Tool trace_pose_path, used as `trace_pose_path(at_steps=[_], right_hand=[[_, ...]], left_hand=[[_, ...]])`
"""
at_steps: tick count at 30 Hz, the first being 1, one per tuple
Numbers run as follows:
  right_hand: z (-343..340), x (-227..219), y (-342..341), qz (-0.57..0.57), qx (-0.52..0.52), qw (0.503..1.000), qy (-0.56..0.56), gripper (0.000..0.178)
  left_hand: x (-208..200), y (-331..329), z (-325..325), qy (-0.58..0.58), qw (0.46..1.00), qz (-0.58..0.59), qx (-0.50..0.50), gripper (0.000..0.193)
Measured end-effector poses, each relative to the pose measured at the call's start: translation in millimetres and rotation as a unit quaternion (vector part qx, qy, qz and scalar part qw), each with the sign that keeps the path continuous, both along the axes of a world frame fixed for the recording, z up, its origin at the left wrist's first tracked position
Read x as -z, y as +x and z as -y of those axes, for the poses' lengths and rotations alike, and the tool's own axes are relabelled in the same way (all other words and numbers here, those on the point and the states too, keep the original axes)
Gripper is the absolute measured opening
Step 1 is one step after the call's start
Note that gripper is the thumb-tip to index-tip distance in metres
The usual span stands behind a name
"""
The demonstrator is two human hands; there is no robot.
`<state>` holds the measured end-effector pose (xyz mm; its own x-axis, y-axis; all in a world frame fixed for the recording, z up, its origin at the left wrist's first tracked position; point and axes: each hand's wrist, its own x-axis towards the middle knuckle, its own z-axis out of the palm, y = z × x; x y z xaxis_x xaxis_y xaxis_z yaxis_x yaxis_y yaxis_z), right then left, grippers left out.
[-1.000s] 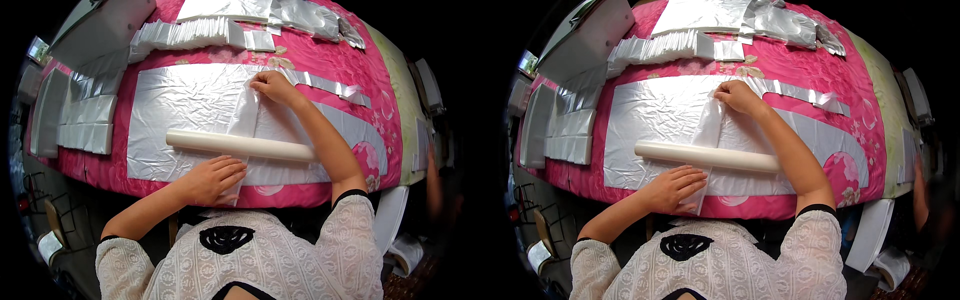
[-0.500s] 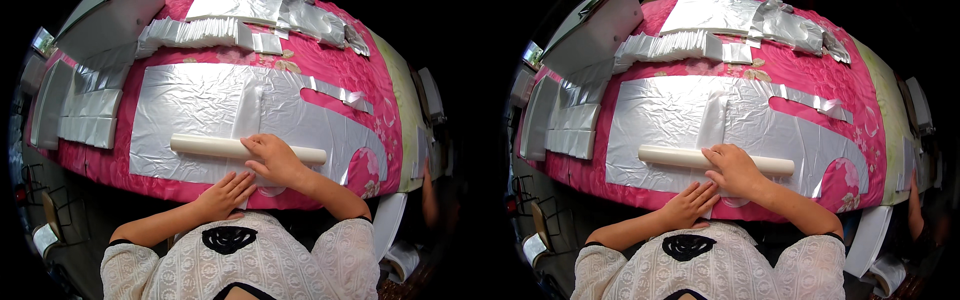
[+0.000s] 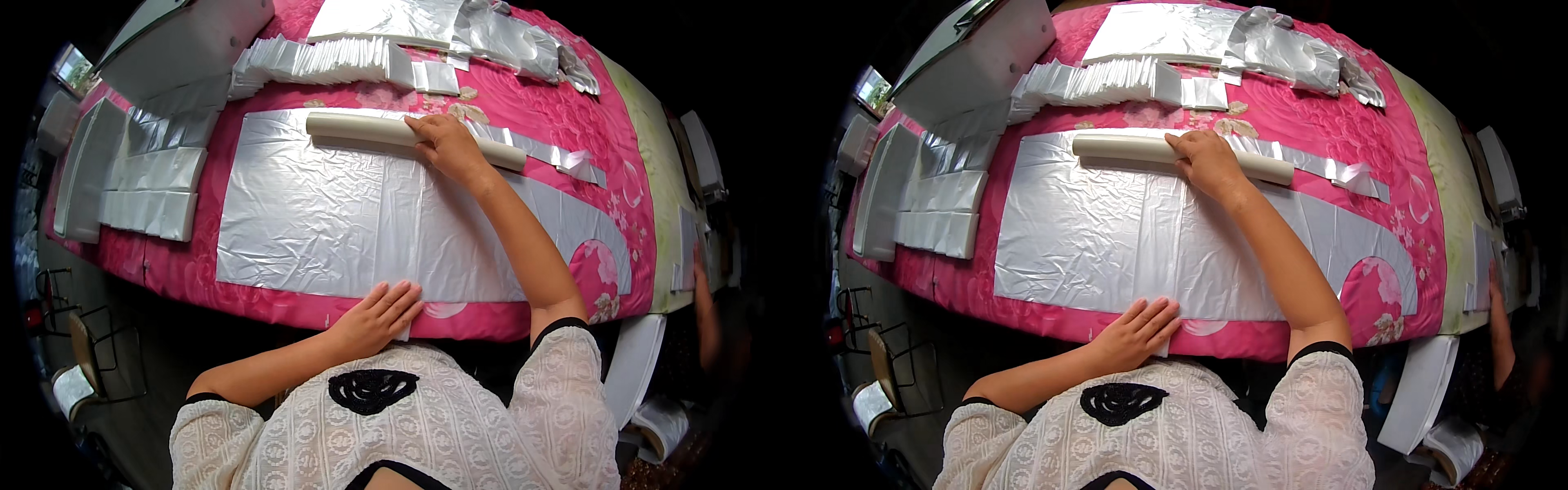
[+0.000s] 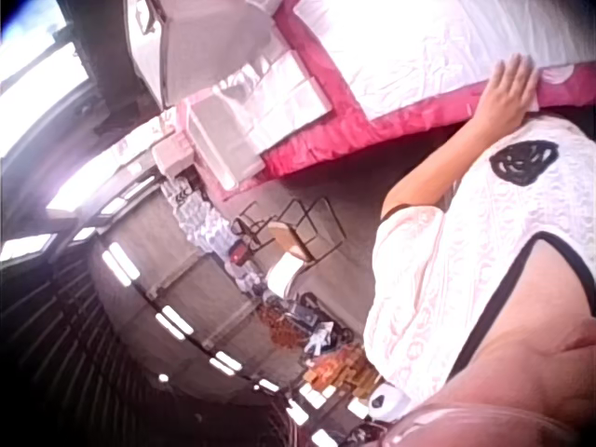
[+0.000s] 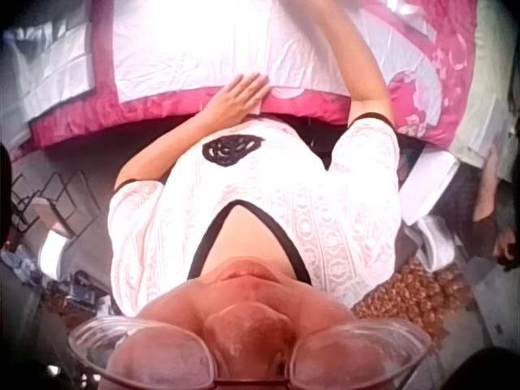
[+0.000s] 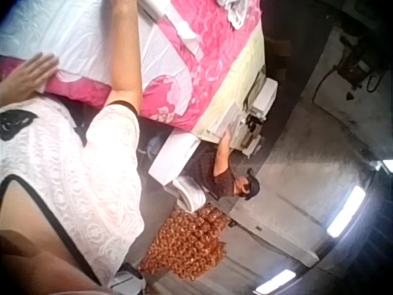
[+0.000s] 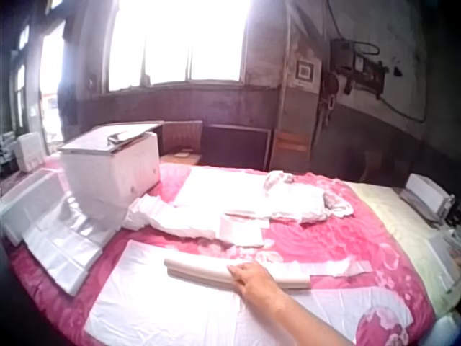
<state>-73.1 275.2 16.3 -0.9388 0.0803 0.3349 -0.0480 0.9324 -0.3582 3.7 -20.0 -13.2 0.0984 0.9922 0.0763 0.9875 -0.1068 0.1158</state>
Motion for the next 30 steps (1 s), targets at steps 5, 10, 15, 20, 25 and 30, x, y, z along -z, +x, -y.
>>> trace_pose_path(at_steps=[5, 10, 15, 20, 25, 30], right_hand=[[21.8, -7.6, 24.7, -0.043, -0.063, 0.997, -0.028, 0.047], [65.7, 5.5, 105.1, 0.126, -0.253, 0.948, -0.149, 0.050], [93.0, -2.8, 136.7, 0.102, -0.258, 0.953, -0.122, 0.050], [103.4, 8.9, 135.3, 0.023, -0.163, 0.980, -0.114, 0.040], [103.2, 15.4, 131.1, -0.053, -0.095, 0.992, -0.066, 0.030], [95.1, 14.2, 132.5, -0.051, -0.080, 0.994, -0.060, 0.024]], left_hand=[[-7.6, -17.3, 14.8, 0.014, 0.988, 0.155, 0.017, 0.051], [-6.8, -26.1, 28.4, 0.031, 0.978, 0.202, 0.036, 0.047], [-4.6, -34.3, 28.4, 0.064, 0.968, 0.237, 0.053, 0.045], [-18.4, -45.3, 17.6, 0.150, 0.938, 0.314, 0.004, 0.050], [-21.2, -60.3, -4.5, 0.108, 0.977, 0.165, -0.076, 0.054], [-18.1, -67.7, -18.6, 0.116, 0.974, 0.175, -0.088, 0.050]])
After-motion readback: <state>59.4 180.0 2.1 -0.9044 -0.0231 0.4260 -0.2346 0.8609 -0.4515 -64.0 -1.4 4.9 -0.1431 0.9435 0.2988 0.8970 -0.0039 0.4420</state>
